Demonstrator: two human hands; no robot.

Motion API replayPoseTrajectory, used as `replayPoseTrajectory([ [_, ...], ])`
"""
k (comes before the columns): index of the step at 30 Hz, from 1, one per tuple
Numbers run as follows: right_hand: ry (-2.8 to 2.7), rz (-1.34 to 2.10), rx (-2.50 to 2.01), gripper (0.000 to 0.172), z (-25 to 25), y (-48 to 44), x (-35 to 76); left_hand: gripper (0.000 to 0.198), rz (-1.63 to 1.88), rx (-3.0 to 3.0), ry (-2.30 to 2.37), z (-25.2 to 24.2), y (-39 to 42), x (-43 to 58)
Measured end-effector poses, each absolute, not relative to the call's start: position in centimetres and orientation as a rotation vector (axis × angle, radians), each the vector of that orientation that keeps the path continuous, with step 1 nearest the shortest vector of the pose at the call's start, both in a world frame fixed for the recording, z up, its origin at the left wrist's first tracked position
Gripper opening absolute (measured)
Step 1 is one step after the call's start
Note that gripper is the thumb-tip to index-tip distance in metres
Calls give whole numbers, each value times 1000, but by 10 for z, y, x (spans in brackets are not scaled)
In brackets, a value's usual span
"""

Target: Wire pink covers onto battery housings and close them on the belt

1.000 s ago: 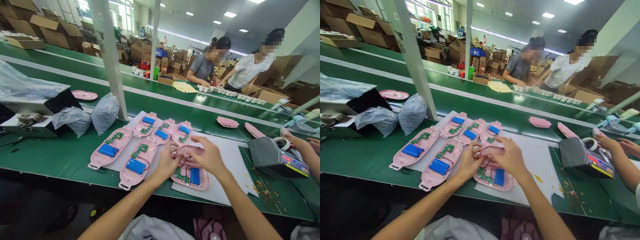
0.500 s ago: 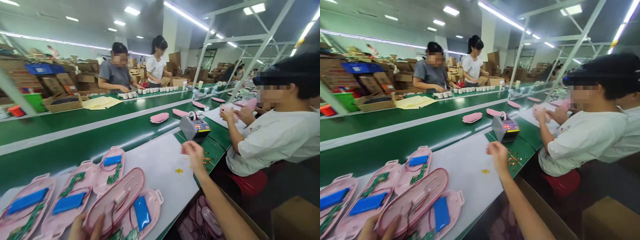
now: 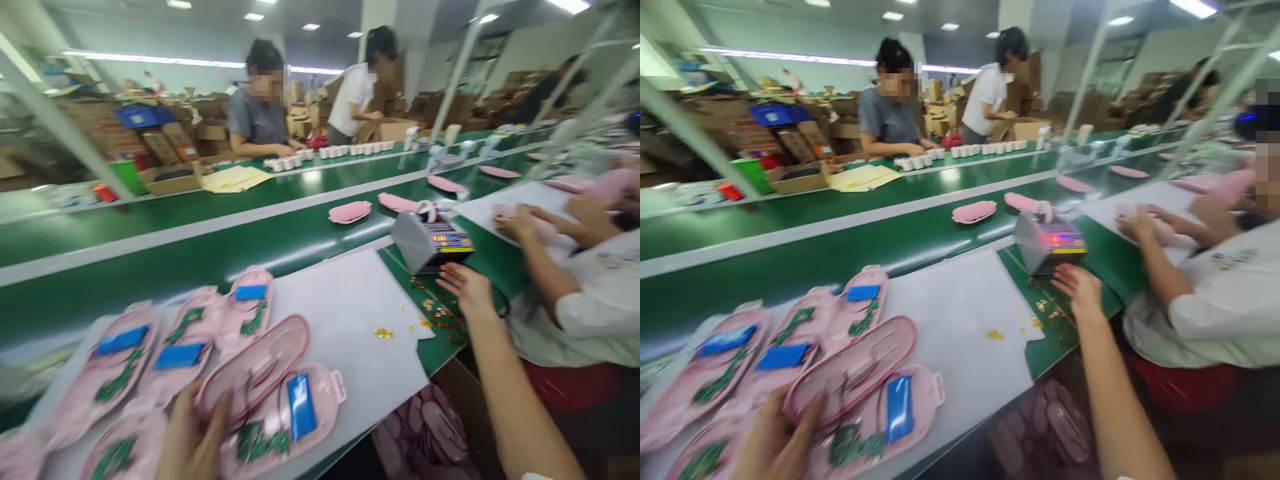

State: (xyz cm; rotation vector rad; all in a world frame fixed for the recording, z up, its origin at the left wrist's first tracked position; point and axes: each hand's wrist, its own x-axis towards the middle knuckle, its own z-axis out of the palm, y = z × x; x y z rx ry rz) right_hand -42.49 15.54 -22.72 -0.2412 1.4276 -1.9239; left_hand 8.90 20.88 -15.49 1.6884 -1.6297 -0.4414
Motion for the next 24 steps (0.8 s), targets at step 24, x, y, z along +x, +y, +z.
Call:
replayPoseTrajectory([
  [24,669,-665,-2928,14,-123,159,-99,18,-1058,1237,-1456,-161,229,73],
])
